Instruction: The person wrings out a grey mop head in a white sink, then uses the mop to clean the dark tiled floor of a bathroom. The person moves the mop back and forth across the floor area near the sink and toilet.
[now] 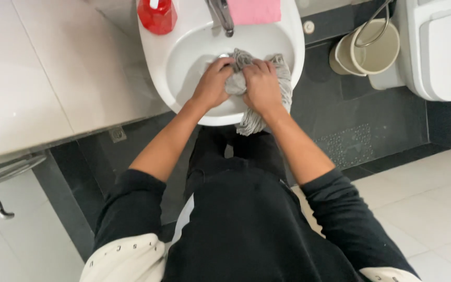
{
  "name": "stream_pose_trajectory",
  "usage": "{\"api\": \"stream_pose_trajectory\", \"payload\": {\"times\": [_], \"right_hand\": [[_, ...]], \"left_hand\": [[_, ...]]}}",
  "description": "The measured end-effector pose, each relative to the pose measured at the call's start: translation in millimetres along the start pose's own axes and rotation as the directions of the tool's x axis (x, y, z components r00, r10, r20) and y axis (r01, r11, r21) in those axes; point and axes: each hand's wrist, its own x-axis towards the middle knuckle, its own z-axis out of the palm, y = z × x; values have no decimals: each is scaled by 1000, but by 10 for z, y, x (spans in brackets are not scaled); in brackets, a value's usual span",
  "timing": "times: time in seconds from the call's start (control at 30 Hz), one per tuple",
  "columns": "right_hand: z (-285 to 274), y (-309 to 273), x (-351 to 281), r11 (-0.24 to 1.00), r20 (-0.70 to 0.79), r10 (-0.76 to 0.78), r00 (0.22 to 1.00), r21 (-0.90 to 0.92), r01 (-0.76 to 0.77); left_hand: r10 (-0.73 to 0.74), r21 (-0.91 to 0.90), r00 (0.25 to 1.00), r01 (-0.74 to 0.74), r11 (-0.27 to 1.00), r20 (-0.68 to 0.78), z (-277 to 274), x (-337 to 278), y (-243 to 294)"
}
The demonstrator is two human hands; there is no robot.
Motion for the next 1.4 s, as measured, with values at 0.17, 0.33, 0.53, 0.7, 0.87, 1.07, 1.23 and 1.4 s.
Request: {"api": "stream_pose_trajectory", "payload": {"times": [0.17,0.33,0.53,0.7,0.87,1.07,1.23,1.4], "right_hand": [[-245,-223,213,988,169,70,983,123,-92],[-121,-166,307,956,324,242,915,82,-282],[37,-41,305,955,419,291,860,-75,-287],[-151,-29,281,920,208,340,917,125,-370],[-186,-146,303,916,261,313,913,171,-363],[-125,-132,236,953,342,221,913,122,-277],[-102,-140,162,949,150,240,959,173,-265],[-325,-265,253,963,-93,214,972,187,-194]], "left_hand": [[-208,-215,861,338,917,465,41,96,-81],[-257,-56,860,313,948,441,140,76,-69],[-279,-62,758,387,920,590,-59,14,-140],[-649,-660,510,751,15,565,712,-783,-401],[-586,-732,453,289,-616,672,701,-198,213],[-769,-895,481,353,-272,422,641,303,243],[-866,-919,324,236,-315,380,798,262,155],[-813,-838,231,21,-546,535,848,279,106]]}}
